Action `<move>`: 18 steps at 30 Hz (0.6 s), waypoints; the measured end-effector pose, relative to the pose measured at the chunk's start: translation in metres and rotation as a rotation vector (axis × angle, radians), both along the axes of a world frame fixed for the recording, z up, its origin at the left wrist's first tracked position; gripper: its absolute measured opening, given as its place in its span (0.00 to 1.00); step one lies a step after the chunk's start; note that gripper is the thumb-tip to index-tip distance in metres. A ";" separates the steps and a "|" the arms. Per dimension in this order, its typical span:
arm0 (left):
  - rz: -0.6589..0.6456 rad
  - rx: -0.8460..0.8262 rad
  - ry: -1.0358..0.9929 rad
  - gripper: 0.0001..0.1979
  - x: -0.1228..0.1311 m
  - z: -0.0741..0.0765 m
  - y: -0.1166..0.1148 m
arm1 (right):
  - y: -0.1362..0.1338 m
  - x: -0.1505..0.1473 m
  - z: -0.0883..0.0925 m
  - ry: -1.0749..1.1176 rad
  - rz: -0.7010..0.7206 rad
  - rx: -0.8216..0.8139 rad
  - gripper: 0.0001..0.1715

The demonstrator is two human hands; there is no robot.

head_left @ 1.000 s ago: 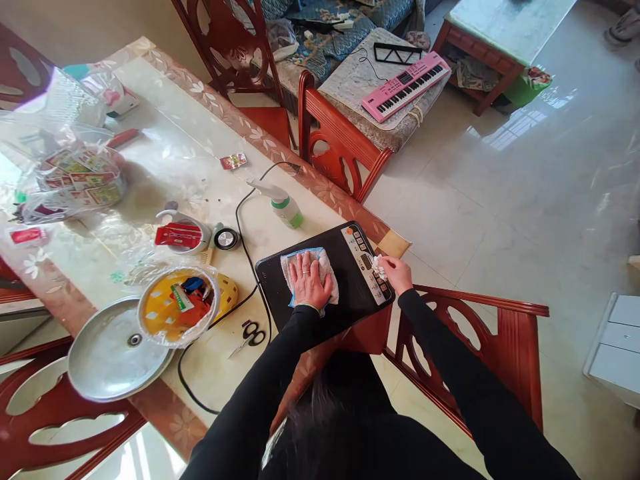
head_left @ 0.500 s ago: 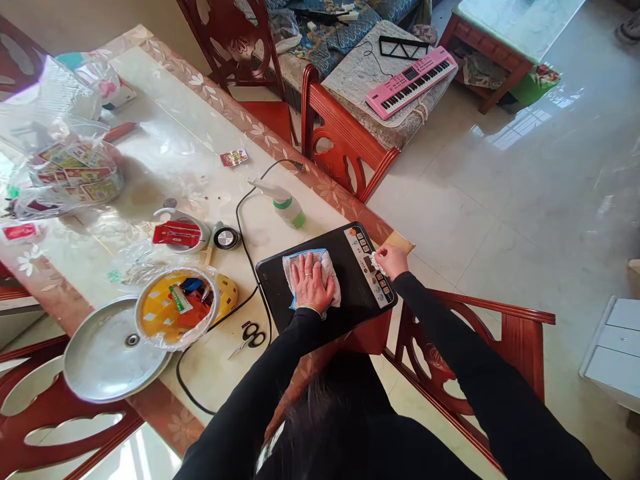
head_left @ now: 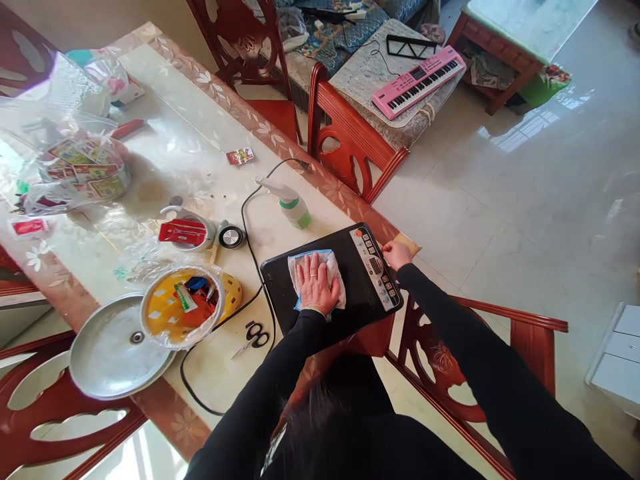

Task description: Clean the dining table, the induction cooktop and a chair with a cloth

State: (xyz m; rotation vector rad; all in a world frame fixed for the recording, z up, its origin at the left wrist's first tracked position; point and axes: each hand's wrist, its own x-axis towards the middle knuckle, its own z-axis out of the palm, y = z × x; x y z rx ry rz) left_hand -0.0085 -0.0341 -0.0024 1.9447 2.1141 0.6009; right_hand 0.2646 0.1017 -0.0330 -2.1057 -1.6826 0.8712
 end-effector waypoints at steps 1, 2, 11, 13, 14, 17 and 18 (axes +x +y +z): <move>-0.004 -0.005 -0.006 0.22 0.000 -0.001 0.000 | -0.001 0.005 0.000 0.028 -0.025 0.003 0.07; -0.008 -0.007 -0.011 0.22 -0.001 -0.001 0.000 | -0.004 0.011 0.000 0.081 -0.067 0.012 0.06; -0.002 0.010 -0.010 0.23 -0.001 -0.002 0.001 | -0.028 -0.005 0.003 0.287 -0.040 0.182 0.13; -0.006 0.015 -0.006 0.23 -0.001 -0.002 0.001 | -0.025 -0.011 0.005 0.244 -0.034 0.173 0.08; -0.007 0.016 -0.004 0.23 -0.001 -0.002 0.001 | -0.022 -0.011 0.006 0.224 -0.022 0.157 0.06; -0.008 0.005 -0.009 0.23 -0.001 -0.001 0.000 | -0.012 -0.007 0.009 0.155 0.043 0.081 0.05; -0.008 -0.005 -0.016 0.23 -0.001 -0.001 0.000 | -0.009 -0.005 0.010 0.130 0.065 0.059 0.05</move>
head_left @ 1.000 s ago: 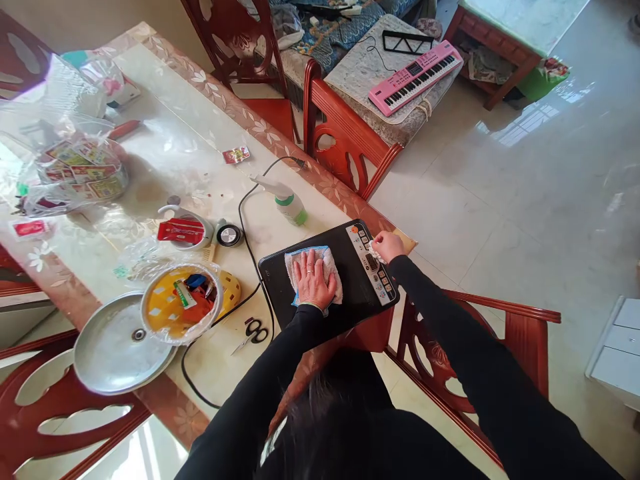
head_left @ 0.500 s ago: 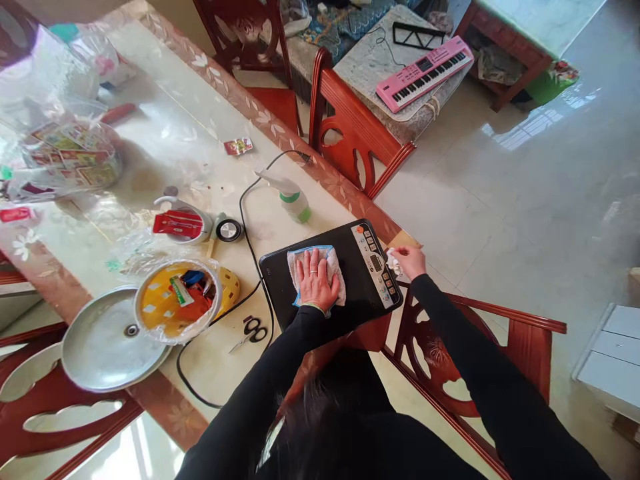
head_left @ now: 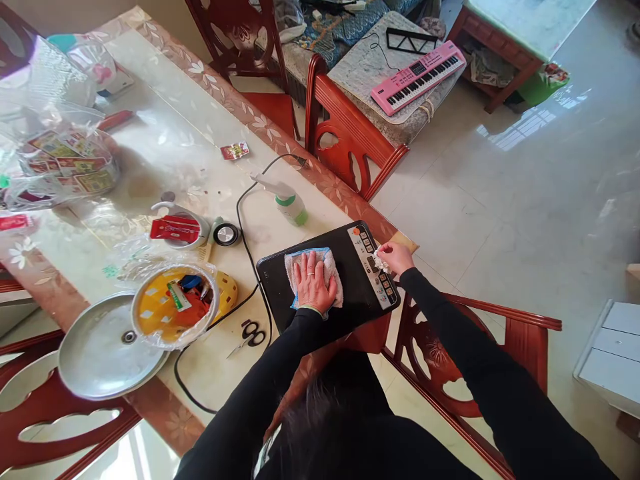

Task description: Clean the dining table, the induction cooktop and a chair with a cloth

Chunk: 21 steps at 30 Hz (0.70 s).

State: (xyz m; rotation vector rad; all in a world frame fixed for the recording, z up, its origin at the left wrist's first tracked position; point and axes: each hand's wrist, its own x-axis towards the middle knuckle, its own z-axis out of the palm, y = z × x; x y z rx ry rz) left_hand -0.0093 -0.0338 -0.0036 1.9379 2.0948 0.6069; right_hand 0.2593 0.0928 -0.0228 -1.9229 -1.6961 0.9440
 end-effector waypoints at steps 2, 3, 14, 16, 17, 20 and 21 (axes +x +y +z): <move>0.001 -0.021 -0.015 0.23 0.000 0.000 0.000 | 0.004 0.002 0.002 -0.057 0.024 -0.023 0.06; 0.001 -0.026 -0.019 0.23 0.000 0.000 0.000 | 0.004 0.001 0.002 -0.088 0.025 -0.027 0.06; 0.003 0.005 0.023 0.22 0.001 0.000 0.000 | 0.042 -0.027 0.016 -0.204 0.061 0.012 0.07; 0.006 0.009 0.021 0.22 0.002 0.001 0.000 | 0.031 -0.022 0.017 -0.202 0.055 -0.010 0.05; 0.006 0.013 0.020 0.22 0.002 0.001 0.000 | 0.026 -0.020 0.018 -0.206 0.051 -0.029 0.05; 0.007 0.021 0.014 0.22 0.002 0.001 0.000 | 0.024 -0.020 0.020 -0.244 0.056 -0.071 0.06; 0.009 0.021 0.012 0.23 0.002 0.001 0.001 | 0.028 -0.023 0.021 -0.257 0.062 -0.066 0.06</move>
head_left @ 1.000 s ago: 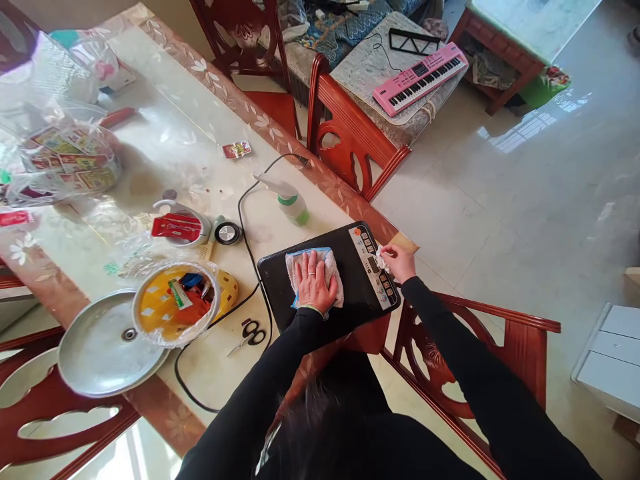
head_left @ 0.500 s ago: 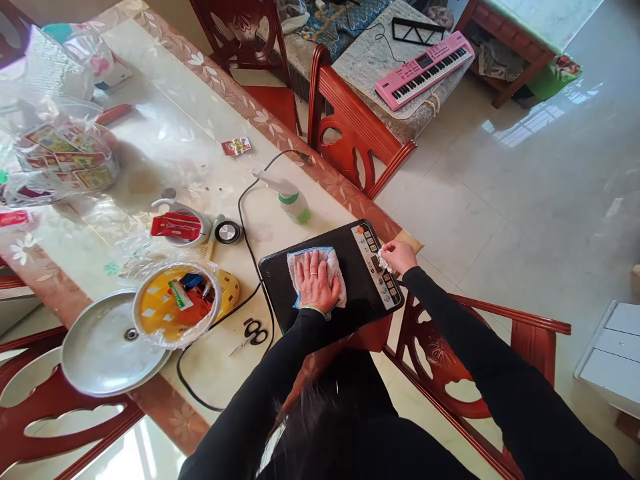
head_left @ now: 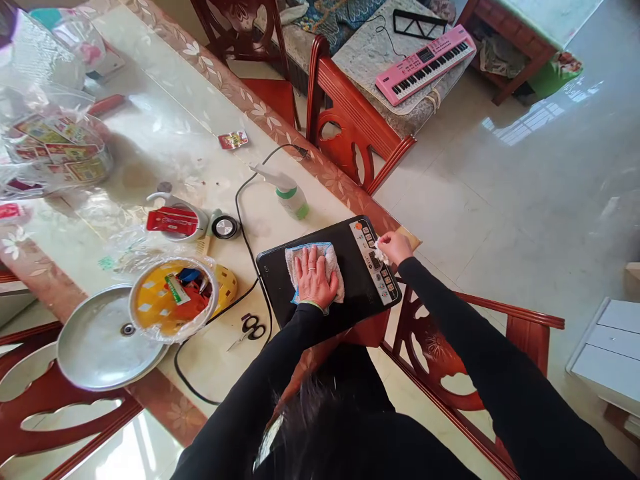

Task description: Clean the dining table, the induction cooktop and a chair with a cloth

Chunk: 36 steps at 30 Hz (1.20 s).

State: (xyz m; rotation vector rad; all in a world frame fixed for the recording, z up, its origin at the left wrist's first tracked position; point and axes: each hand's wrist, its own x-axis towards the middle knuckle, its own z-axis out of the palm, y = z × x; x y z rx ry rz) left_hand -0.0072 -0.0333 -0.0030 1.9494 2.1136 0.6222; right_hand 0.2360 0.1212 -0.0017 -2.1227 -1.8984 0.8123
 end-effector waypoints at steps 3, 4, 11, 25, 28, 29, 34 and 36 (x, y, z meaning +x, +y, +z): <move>0.000 -0.001 -0.004 0.23 0.000 -0.001 0.000 | 0.014 -0.009 0.002 -0.014 0.016 0.049 0.07; -0.001 0.001 -0.002 0.23 0.000 -0.001 0.000 | 0.014 -0.009 0.002 -0.011 0.017 0.057 0.07; -0.006 0.007 0.008 0.22 -0.001 -0.003 0.000 | 0.003 0.000 -0.001 -0.002 0.018 -0.002 0.06; -0.009 0.028 0.013 0.21 -0.001 -0.003 0.000 | 0.029 -0.016 -0.005 0.028 0.037 0.076 0.08; -0.007 0.018 -0.001 0.21 -0.001 -0.002 -0.001 | 0.049 -0.031 -0.004 0.016 0.002 0.118 0.09; -0.006 0.014 -0.005 0.21 -0.001 -0.002 -0.001 | 0.047 -0.031 -0.004 0.012 0.002 0.119 0.09; -0.010 0.024 0.014 0.21 -0.001 -0.002 0.000 | 0.021 -0.014 -0.005 0.002 0.044 0.080 0.06; -0.010 0.022 0.015 0.22 -0.001 -0.002 0.000 | 0.033 -0.020 -0.003 0.002 0.046 0.087 0.07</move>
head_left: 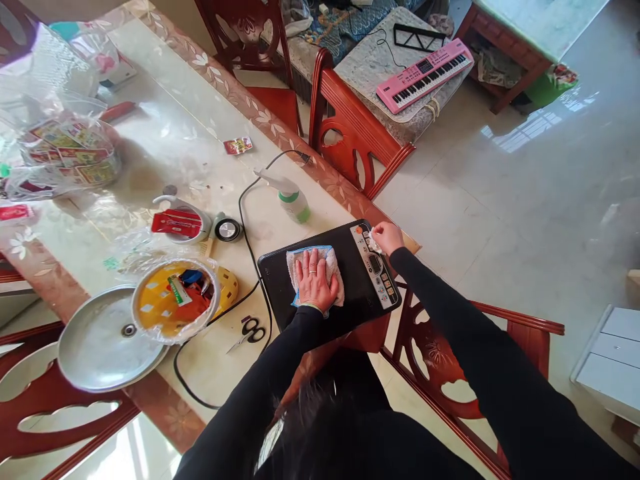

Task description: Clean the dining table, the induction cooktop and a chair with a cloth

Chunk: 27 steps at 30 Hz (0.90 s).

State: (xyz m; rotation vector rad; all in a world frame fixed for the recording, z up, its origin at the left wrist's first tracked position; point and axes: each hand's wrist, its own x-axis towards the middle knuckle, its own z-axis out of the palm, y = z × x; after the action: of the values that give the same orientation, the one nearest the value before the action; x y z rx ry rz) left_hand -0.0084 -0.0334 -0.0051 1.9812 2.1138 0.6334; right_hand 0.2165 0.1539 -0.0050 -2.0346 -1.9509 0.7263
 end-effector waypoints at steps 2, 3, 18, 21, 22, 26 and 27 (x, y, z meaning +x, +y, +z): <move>0.001 -0.011 -0.004 0.22 0.000 0.000 0.000 | 0.022 -0.014 0.002 0.013 -0.010 0.012 0.07; 0.002 -0.019 -0.007 0.22 0.000 0.000 0.000 | 0.033 -0.021 0.003 0.025 -0.016 0.019 0.07; 0.009 -0.032 -0.032 0.24 0.002 0.004 0.001 | -0.100 0.037 -0.003 0.111 -0.111 0.057 0.07; 0.007 -0.033 -0.025 0.24 0.003 0.004 0.001 | -0.053 0.015 0.002 0.078 -0.088 0.049 0.07; 0.008 -0.031 -0.023 0.24 0.003 0.004 0.001 | -0.046 0.012 0.003 0.071 -0.087 0.049 0.07; 0.012 -0.015 -0.027 0.23 0.004 0.006 0.001 | -0.077 0.029 0.002 0.075 -0.084 0.039 0.07; 0.013 -0.015 -0.030 0.23 0.005 0.006 0.002 | -0.088 0.035 0.001 0.074 -0.089 0.027 0.07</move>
State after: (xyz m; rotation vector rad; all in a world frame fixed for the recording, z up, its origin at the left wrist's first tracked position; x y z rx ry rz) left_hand -0.0038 -0.0318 0.0009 1.9393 2.1097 0.6435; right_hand 0.2514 0.0655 -0.0038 -2.0337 -1.8083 0.7401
